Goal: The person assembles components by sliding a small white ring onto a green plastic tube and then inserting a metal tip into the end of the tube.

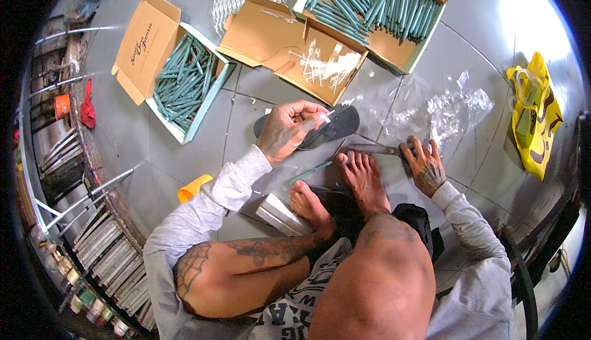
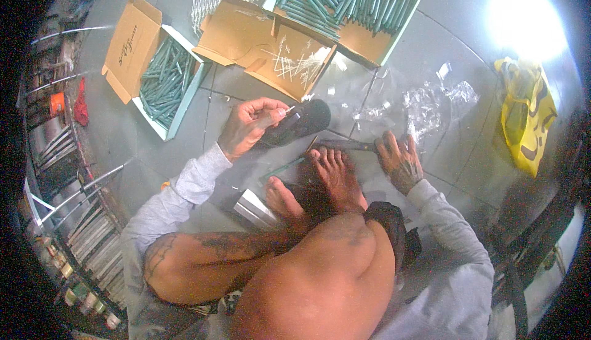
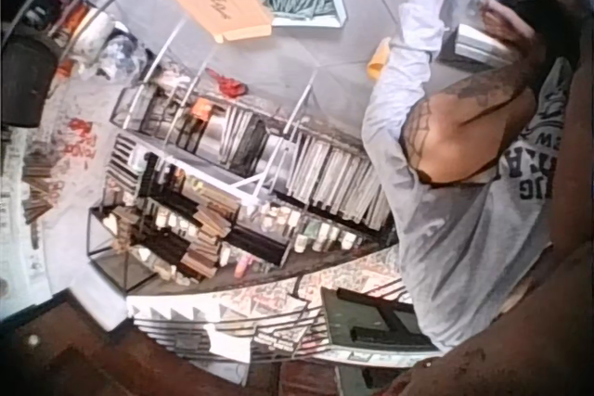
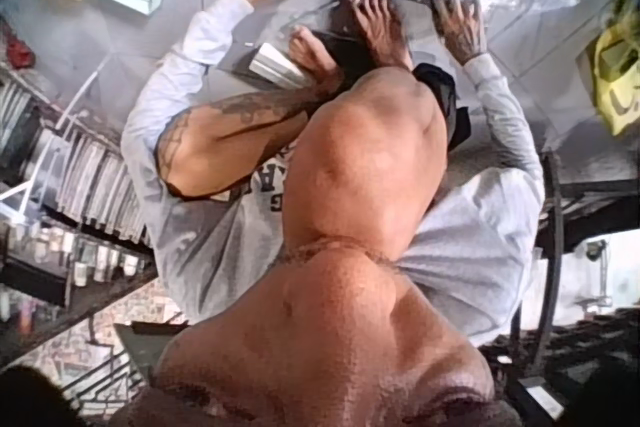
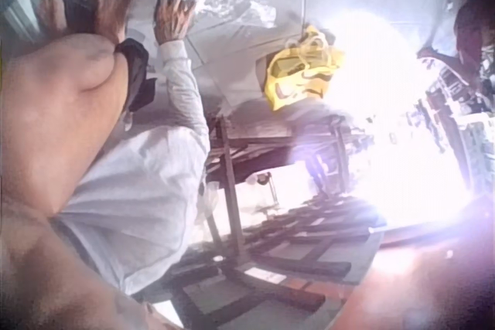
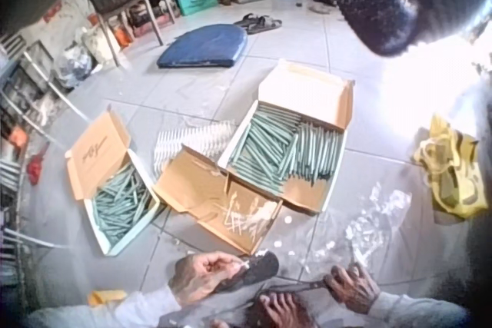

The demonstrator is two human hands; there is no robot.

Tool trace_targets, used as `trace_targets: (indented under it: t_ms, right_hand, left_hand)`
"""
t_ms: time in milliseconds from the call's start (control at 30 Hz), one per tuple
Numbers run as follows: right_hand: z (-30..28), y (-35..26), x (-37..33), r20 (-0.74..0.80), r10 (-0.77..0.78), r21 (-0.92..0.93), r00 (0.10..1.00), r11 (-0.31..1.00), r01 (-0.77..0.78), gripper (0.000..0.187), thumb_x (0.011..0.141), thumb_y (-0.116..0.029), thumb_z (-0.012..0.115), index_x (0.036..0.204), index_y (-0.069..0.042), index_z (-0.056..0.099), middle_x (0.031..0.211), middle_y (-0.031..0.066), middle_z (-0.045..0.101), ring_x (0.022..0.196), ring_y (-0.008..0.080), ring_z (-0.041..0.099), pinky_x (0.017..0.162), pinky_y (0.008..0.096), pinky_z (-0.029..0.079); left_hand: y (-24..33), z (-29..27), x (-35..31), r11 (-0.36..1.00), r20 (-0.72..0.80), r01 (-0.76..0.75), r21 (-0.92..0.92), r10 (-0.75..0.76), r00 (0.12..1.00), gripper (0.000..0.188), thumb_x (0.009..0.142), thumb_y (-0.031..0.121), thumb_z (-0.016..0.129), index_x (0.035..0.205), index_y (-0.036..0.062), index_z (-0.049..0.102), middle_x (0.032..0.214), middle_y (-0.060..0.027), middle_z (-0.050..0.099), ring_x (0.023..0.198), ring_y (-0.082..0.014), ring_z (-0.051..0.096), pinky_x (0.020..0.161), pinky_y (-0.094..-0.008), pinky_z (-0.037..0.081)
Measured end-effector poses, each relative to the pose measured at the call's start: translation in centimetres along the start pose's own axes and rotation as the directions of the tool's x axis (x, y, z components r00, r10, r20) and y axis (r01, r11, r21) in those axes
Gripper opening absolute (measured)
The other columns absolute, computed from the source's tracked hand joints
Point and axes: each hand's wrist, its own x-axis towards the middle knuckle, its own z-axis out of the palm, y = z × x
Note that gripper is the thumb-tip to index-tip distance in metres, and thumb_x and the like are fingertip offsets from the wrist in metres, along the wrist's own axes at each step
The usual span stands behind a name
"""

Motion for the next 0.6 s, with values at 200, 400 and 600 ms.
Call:
trace_targets:
  t_ms: [200,400,600]
  right_hand:
    - [0.9,0.0,-1.5,0.141,0.026,0.1,0.99,0.994,-0.041,0.043,0.087,-0.009,0.058,0.129,-0.008,0.049,0.119,0.011,0.055,0.104,0.0244,0.064,0.113,0.0539,0.03]
    - [-3.9,0.9,-1.3,0.253,0.013,0.531,0.967,0.834,-0.151,0.073,0.065,-0.008,0.08,0.128,-0.005,0.044,0.112,0.0111,0.055,0.106,0.0248,0.059,0.109,0.0482,0.028]
    - [-5.2,0.0,-2.2,0.215,-0.054,0.968,0.975,0.147,-0.205,0.085,0.071,-0.008,0.089,0.135,-0.008,0.033,0.124,0.0041,0.044,0.089,0.013,0.057,0.08,0.0286,0.047]
  left_hand:
    - [-0.4,-0.2,0.0,0.996,-0.009,0.023,0.082,-0.023,1.0,0.034,0.092,0.033,0.072,0.108,0.0032,0.071,0.091,-0.0011,0.069,0.08,-0.0067,0.058,0.075,-0.022,0.047]
    - [-0.7,0.5,-0.2,1.0,-0.045,0.023,-0.019,-0.023,0.999,0.027,0.093,0.022,0.073,0.105,-0.002,0.071,0.093,-0.0042,0.072,0.083,-0.0068,0.063,0.077,-0.0228,0.051]
    - [-1.6,2.8,-0.6,0.981,-0.087,0.094,-0.169,-0.11,0.99,0.031,0.093,0.028,0.072,0.11,0.003,0.07,0.096,-0.0029,0.071,0.074,-0.0025,0.056,0.065,-0.0193,0.043]
